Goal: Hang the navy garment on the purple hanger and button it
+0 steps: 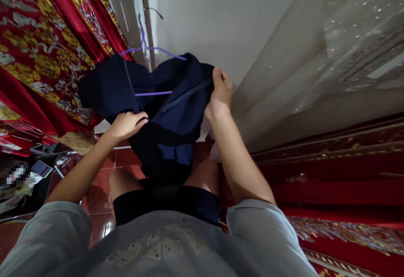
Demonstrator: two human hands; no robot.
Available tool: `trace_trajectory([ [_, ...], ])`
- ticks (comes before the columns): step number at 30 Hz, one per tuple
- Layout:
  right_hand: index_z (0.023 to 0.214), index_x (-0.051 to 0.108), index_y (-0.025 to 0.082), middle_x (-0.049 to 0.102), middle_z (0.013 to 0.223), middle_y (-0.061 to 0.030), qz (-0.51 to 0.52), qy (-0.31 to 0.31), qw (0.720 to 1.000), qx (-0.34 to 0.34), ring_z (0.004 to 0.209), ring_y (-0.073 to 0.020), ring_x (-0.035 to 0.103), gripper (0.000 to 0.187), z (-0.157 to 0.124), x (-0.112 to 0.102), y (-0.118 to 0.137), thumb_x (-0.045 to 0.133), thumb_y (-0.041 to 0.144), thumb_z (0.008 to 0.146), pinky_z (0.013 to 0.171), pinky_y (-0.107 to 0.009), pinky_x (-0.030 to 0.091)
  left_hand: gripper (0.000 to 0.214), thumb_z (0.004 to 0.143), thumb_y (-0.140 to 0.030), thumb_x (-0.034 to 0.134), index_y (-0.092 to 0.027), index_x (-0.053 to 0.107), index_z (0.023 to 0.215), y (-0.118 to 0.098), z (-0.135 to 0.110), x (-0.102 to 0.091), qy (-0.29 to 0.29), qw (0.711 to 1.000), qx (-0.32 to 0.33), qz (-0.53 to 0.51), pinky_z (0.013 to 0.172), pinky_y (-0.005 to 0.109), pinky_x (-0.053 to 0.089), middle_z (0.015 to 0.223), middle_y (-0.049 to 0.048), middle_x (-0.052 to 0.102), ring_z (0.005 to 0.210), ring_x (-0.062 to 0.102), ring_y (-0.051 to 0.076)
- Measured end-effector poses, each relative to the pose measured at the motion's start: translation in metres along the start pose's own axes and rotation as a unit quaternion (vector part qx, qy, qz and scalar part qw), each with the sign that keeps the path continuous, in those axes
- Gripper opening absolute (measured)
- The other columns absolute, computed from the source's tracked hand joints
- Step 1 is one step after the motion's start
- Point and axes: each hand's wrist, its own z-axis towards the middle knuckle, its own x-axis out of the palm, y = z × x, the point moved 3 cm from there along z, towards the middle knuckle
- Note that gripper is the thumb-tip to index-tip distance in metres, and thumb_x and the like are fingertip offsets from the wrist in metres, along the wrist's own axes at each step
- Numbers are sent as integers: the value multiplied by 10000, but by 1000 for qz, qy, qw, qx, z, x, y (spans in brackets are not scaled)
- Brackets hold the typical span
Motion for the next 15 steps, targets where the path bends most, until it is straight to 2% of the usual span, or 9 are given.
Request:
trace_trajectory([
  [2,953,609,227,693,1060,-82,-16,-14,1000,9,1122,-264,649,458,-10,-13,-10,586,678,876,989,-463,529,300,989,-434,577,-184,744,997,-1,-6,23,21,1000,1,-15,744,404,506,793,109,712,777,697,285],
  [4,922,596,230,676,1022,-68,-40,-18,999,-1,1096,-258,654,460,-11,-20,-19,550,687,900,961,-460,535,326,952,-479,632,-184,715,841,-6,-15,41,3,998,4,-59,697,368,474,718,83,675,712,657,249],
  [7,905,590,229,642,971,-60,-73,-38,996,-35,1058,-251,654,428,-12,-20,-28,519,651,926,963,-464,527,289,917,-350,666,-193,613,680,-19,-26,58,-61,988,-11,-138,665,320,420,610,14,582,616,556,180],
  [9,982,598,222,629,1035,-64,-100,-81,989,-70,1075,-242,638,357,-24,-18,-25,564,571,913,1001,-471,507,251,885,-223,643,-192,558,650,-29,-32,65,-116,975,-26,-189,687,301,410,594,-17,547,603,509,149],
  [12,1110,580,229,594,1191,-76,-137,-148,974,-102,1138,-227,597,290,-70,-13,-13,607,424,897,1015,-455,486,228,853,-171,631,-192,505,665,-41,-39,77,-178,946,-65,-264,711,274,413,622,-37,525,630,491,130],
  [14,1005,585,229,603,1040,-54,-108,-108,985,-76,1003,-199,617,180,-114,-3,-11,580,389,924,936,-401,507,181,851,-193,655,-197,519,733,-47,-43,88,-200,918,-105,-325,678,249,412,662,-44,519,644,497,122],
  [15,928,588,224,603,936,-37,-83,-48,995,-33,896,-180,615,159,-137,4,-14,596,383,922,874,-366,514,141,850,-206,671,-202,541,796,-49,-45,95,-207,899,-126,-365,655,235,414,697,-45,529,648,508,117],
])
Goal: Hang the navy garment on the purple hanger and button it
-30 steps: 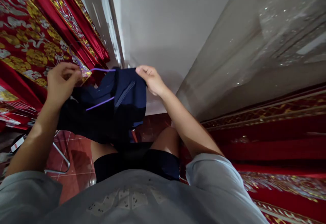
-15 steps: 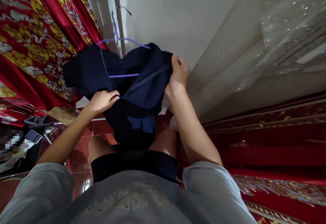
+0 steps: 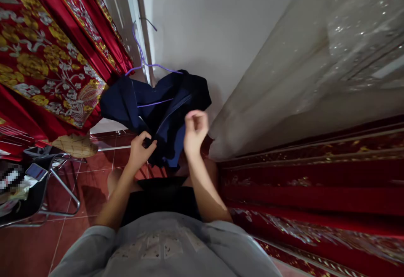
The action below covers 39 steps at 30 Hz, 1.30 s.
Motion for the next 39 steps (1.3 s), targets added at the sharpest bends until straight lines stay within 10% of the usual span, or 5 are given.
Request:
trace_trajectory([
  [5,928,618,218,601,786,0,43,312,919,237,649,-139,564,275,-93,24,-22,707,463,842,602,-277,481,531,846,-257,738,-251,477,1308,22,-23,22,-78,961,-95,-249,716,236,532,906,-7,621,785,662,131],
  [11,934,610,215,651,835,-10,-21,332,917,221,717,-154,629,302,-79,22,-29,740,448,791,651,-280,509,946,777,-300,859,-280,291,1533,34,-36,33,-112,928,-114,-338,717,212,547,739,-79,550,724,666,107],
  [24,837,702,202,720,766,-48,-88,268,933,225,672,-188,676,264,-96,19,-42,672,464,819,661,-315,541,541,833,-167,692,-209,557,1355,43,-43,40,-117,954,-143,-238,924,309,618,941,28,716,929,752,159],
  [34,751,735,146,665,606,-30,106,339,821,447,431,-85,501,353,-93,44,-28,740,491,675,399,-211,296,461,824,-90,606,-211,587,1269,43,-26,16,-116,981,-55,-142,786,253,546,796,-27,648,756,663,121],
  [39,703,731,128,610,545,-13,140,317,836,427,413,-53,400,273,-51,69,-10,760,395,653,385,-210,214,454,811,-69,610,-220,578,1238,32,-19,4,-109,986,-51,-117,768,258,502,779,-28,628,748,639,136],
])
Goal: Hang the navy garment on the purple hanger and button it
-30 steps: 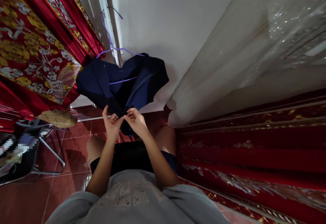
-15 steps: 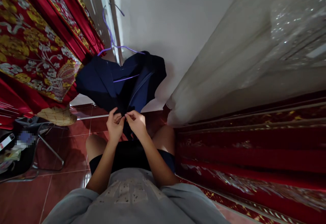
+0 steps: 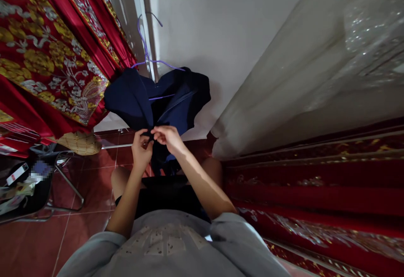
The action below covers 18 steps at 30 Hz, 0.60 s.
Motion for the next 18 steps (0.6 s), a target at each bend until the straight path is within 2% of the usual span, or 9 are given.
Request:
trace_trajectory([
  [3,710,690,145,590,557,4,23,-39,995,-85,417,-49,380,193,30,2,50,720,335,724,377,-213,199,449,787,-52,610,-219,584,1203,5,-1,4,22,1000,-10,9,740,252,491,743,-36,590,721,624,141],
  [6,729,649,154,590,577,13,24,-70,989,-127,419,-42,384,192,53,9,101,648,311,840,376,-196,211,405,769,-39,603,-218,613,1131,13,0,12,32,999,-6,26,748,256,494,763,-22,592,742,624,150],
  [8,759,647,150,607,602,12,12,-72,983,-168,432,-38,417,221,53,17,131,615,318,900,384,-178,234,381,759,-31,604,-218,630,1090,15,3,15,47,997,12,54,758,261,499,798,-6,615,763,630,156],
  [11,784,659,144,612,604,11,-11,-50,966,-254,428,-44,456,282,28,31,161,601,360,956,383,-175,263,347,774,-33,606,-215,648,1066,9,15,15,93,990,50,94,794,287,525,835,21,654,802,661,179],
  [14,762,656,144,608,580,10,-52,-5,946,-321,406,-47,475,310,-2,38,167,620,376,964,380,-173,290,378,818,-81,640,-225,646,1168,-16,36,5,111,985,100,91,894,336,555,939,52,707,916,707,218],
  [17,756,634,159,590,566,27,-104,27,942,-319,414,-41,494,317,-11,36,158,642,403,957,394,-153,308,470,935,-207,630,-245,533,1393,-64,64,-8,78,976,199,33,1062,384,514,1223,94,704,1129,691,228],
  [18,754,624,164,577,560,34,-115,32,943,-311,416,-39,494,317,-10,34,154,655,412,950,395,-149,309,465,973,-249,603,-250,504,1428,-83,73,-12,57,970,234,23,1069,381,509,1217,89,707,1114,692,216],
])
